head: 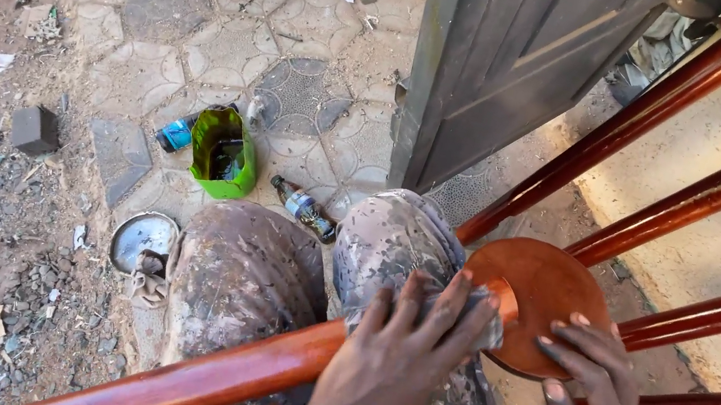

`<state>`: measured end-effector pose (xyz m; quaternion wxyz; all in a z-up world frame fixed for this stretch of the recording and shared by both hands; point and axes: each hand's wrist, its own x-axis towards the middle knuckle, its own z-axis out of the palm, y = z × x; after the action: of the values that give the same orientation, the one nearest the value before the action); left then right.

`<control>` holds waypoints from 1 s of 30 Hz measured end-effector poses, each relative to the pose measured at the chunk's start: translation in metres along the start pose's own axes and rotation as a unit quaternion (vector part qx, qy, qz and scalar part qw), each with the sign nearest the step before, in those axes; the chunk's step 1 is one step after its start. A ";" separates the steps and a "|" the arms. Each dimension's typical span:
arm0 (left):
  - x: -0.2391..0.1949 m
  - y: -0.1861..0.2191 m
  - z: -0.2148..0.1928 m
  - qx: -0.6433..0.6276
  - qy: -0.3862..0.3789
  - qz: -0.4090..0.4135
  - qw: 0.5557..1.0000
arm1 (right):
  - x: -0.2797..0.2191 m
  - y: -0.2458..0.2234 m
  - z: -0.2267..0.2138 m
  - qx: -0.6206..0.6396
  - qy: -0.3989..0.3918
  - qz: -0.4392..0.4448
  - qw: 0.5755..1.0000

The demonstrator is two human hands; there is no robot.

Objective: Sanding a wooden furniture leg and applying a dark stain using a cloth.

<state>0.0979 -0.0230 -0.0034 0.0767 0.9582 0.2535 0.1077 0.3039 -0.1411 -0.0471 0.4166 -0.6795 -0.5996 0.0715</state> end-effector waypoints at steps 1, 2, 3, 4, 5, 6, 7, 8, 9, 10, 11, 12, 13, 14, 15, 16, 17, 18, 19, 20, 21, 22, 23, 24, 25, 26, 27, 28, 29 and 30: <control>-0.017 -0.008 0.001 0.002 -0.001 0.002 1.000 | 0.001 0.003 0.002 0.001 0.002 0.001 1.000; -0.034 -0.015 0.003 0.110 0.026 0.001 0.994 | -0.001 0.006 0.002 -0.013 0.030 -0.005 0.999; -0.052 -0.022 0.005 0.216 0.054 -0.001 0.975 | -0.003 0.009 0.003 -0.027 0.058 -0.010 0.998; -0.074 -0.033 0.005 0.213 0.053 0.001 0.976 | 0.002 0.004 0.005 -0.028 0.057 -0.007 0.998; -0.095 -0.044 0.005 0.195 0.044 -0.022 0.980 | 0.007 -0.002 0.006 -0.075 0.054 0.031 0.995; -0.116 -0.054 0.005 0.177 0.038 -0.048 0.982 | 0.015 -0.006 0.007 -0.122 0.049 0.065 0.989; -0.123 -0.055 0.009 0.174 0.039 -0.050 0.983 | 0.025 -0.017 0.005 -0.124 0.046 0.064 0.989; -0.134 -0.055 0.013 0.185 0.077 -0.056 0.978 | 0.034 -0.028 0.005 -0.100 0.016 0.059 0.993; -0.145 -0.055 0.017 0.195 0.114 -0.063 0.972 | 0.043 -0.041 0.005 -0.076 -0.014 0.054 0.995; -0.134 -0.038 0.022 0.197 0.112 -0.072 0.971 | 0.048 -0.050 0.007 -0.073 -0.022 0.050 0.996; -0.122 -0.023 0.025 0.192 0.096 -0.102 0.971 | 0.053 -0.059 0.009 -0.021 -0.035 0.037 0.998; -0.109 -0.012 0.029 0.193 0.085 -0.132 0.969 | 0.061 -0.068 0.014 0.035 -0.044 0.018 0.998; -0.083 -0.004 0.027 0.200 0.088 -0.143 0.965 | 0.063 -0.065 0.021 0.041 -0.048 0.007 0.998; -0.058 0.004 0.023 0.125 0.057 -0.095 0.986 | 0.062 -0.063 0.026 0.076 -0.018 0.034 0.996; -0.032 0.011 0.019 0.048 0.026 -0.046 0.997 | 0.062 -0.061 0.031 0.110 0.011 0.061 0.992; -0.021 0.017 0.023 0.052 0.027 -0.051 0.997 | 0.061 -0.067 0.029 0.113 0.010 0.057 0.992; -0.008 0.023 0.028 0.041 0.061 -0.057 0.996 | 0.060 -0.071 0.028 0.238 0.040 0.112 0.964; 0.005 0.031 0.033 0.027 0.095 -0.062 0.993 | 0.058 -0.075 0.024 0.354 0.070 0.167 0.918; -0.002 0.026 0.024 0.027 0.097 -0.063 0.993 | 0.052 -0.076 0.027 0.354 0.068 0.165 0.918; -0.007 0.021 0.015 -0.026 0.055 -0.051 0.997 | 0.047 -0.076 0.029 0.386 0.073 0.193 0.899; -0.012 0.016 0.007 -0.079 0.013 -0.038 0.996 | 0.043 -0.075 0.032 0.417 0.078 0.222 0.878; -0.027 0.006 0.000 -0.081 0.015 -0.034 0.996 | 0.040 -0.067 0.031 0.413 0.081 0.221 0.880; -0.043 -0.005 -0.006 -0.058 0.000 -0.065 0.996 | 0.037 -0.059 0.031 0.442 0.107 0.249 0.855; -0.061 -0.013 -0.013 -0.038 -0.019 -0.097 0.994 | 0.030 -0.053 0.031 0.469 0.131 0.282 0.826; -0.082 -0.023 -0.017 -0.043 -0.022 -0.095 0.994 | 0.032 -0.047 0.030 0.465 0.132 0.287 0.827; -0.104 -0.033 -0.021 0.015 0.025 -0.102 0.994 | 0.032 -0.041 0.029 0.448 0.112 0.253 0.850; -0.126 -0.042 -0.025 0.073 0.072 -0.109 0.989 | 0.032 -0.036 0.028 0.431 0.090 0.218 0.871; -0.140 -0.045 -0.018 0.070 0.070 -0.107 0.989 | 0.036 -0.047 0.028 0.428 0.092 0.221 0.871; -0.154 -0.047 -0.012 0.122 0.108 -0.113 0.980 | 0.040 -0.059 0.027 0.241 0.014 0.122 0.963; -0.164 -0.053 -0.005 0.176 0.152 -0.115 0.966 | 0.047 -0.070 0.027 0.039 -0.061 0.014 0.997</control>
<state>-0.0675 -0.0597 -0.0364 -0.1204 0.8936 0.3855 0.1960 0.2479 -0.0915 0.0007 0.4041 -0.6657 -0.6110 0.1420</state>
